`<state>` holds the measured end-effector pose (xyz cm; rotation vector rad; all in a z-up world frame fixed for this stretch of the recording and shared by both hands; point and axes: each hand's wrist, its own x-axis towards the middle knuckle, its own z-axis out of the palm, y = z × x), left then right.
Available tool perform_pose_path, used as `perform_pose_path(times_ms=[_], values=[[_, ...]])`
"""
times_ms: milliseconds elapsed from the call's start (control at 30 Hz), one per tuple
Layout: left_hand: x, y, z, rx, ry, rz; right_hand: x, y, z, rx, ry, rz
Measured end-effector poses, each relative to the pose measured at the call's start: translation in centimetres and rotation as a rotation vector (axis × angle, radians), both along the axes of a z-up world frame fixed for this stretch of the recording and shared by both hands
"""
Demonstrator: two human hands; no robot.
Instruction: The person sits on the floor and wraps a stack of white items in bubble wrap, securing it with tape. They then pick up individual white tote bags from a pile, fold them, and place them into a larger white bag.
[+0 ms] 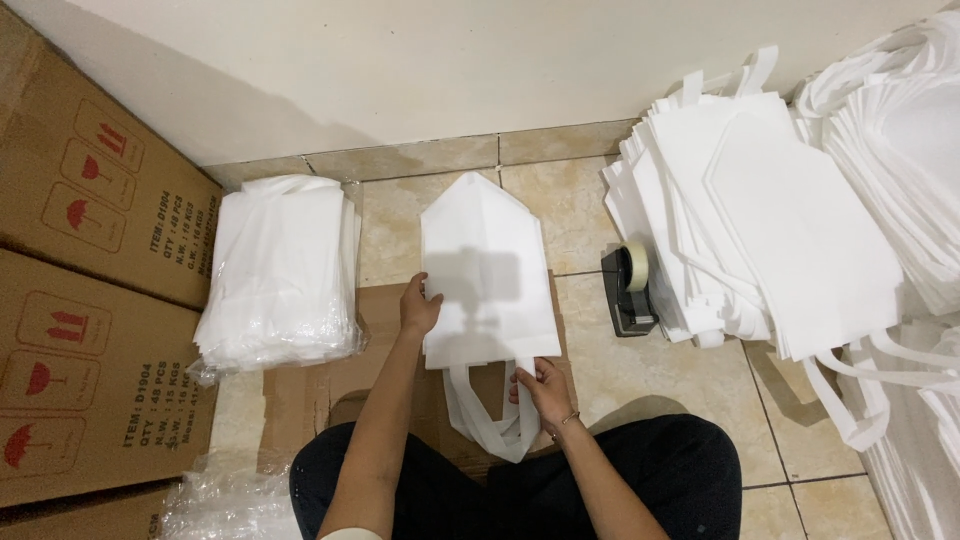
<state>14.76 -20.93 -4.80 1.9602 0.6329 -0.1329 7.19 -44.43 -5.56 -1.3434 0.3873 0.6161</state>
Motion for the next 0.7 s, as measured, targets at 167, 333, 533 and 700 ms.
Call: perform_pose_path(times_ms=[167, 333, 533, 700], values=[[0.9, 1.0, -3.6, 0.097, 0.022, 0.002, 0.3, -0.3, -1.8, -0.009, 0.003, 0.019], [1.1, 1.1, -3.5, 0.131, -0.001, 0.024, 0.9, -0.5, -1.9, -0.054, -0.031, 0.043], [0.5, -0.1, 0.3, 0.214, 0.039, -0.033, 2.2, -1.5, -5.4, -0.238, -0.101, 0.036], [-0.1, -1.7, 1.8, 0.517, 0.204, -0.263, 2.3, -1.5, -4.3, -0.427, -0.185, 0.149]])
